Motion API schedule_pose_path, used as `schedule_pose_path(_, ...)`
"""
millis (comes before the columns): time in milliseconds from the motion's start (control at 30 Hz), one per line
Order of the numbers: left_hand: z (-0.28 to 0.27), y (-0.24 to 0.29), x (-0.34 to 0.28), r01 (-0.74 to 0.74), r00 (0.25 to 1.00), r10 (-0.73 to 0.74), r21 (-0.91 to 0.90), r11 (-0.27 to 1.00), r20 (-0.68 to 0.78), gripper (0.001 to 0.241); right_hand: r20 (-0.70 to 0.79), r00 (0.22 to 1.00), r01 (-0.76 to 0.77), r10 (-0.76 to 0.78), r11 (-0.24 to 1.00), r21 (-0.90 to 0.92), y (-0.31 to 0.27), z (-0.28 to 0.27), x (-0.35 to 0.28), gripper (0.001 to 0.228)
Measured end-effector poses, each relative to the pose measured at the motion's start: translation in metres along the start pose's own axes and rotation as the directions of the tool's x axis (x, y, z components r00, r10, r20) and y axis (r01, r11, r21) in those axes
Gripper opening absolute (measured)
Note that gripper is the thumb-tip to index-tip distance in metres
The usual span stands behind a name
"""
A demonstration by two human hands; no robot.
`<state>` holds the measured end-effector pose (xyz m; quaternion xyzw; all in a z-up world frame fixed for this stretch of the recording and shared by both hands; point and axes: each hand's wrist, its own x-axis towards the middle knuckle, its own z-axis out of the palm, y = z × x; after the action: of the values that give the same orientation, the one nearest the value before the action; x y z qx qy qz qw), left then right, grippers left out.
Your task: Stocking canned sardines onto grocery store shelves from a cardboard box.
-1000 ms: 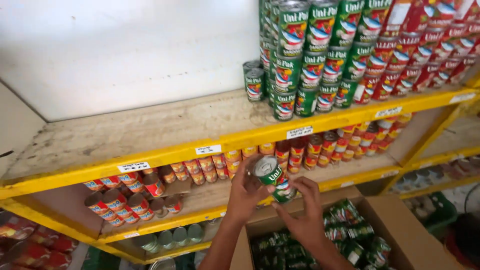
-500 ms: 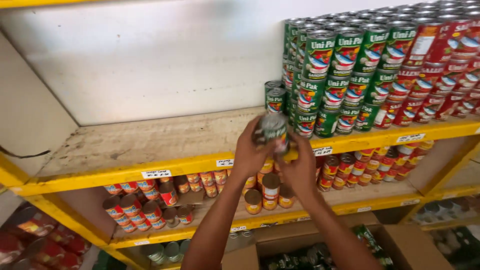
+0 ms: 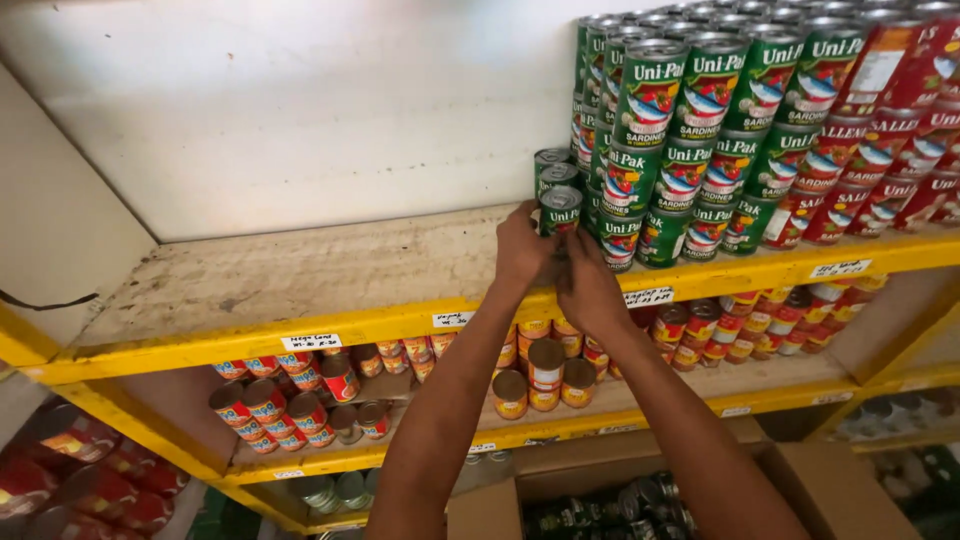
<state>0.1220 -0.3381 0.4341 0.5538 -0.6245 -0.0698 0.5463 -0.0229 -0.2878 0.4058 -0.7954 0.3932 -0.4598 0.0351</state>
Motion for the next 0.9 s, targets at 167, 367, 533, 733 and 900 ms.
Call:
schedule_pose_path(167, 0.008, -0.006, 0.008, -0.024, 1.0, 0.024, -0.036, 0.999, -0.004, 0.06, 0.104, 0.989, -0.103, 0.109, 0.993, -0.061, -0.02, -0.014, 0.007, 0.073)
schedule_pose_path(367, 0.019, -0.011, 0.016, -0.025, 0.998, 0.024, 0.011, 1.0, 0.063, 0.048, 0.044, 0.996, -0.075, 0.079, 0.994, -0.085, -0.01, -0.004, 0.009, 0.07)
schedule_pose_path(533, 0.017, -0.001, 0.011, -0.032, 0.996, 0.032, -0.007, 0.999, 0.079, 0.048, 0.019, 0.995, -0.098, 0.1, 0.992, -0.082, -0.015, -0.006, 0.006, 0.073)
schedule_pose_path(733, 0.021, -0.012, 0.008, -0.056, 0.995, 0.061, -0.057, 0.997, 0.082, 0.05, 0.058, 0.987, -0.14, 0.147, 0.983, -0.117, -0.022, -0.01, 0.006, 0.071)
schedule_pose_path(900, 0.038, -0.04, 0.015, -0.078, 0.992, 0.08, -0.027, 0.997, 0.096, 0.079, -0.002, 0.996, -0.092, 0.093, 0.989, -0.118, -0.019, -0.009, 0.004, 0.066)
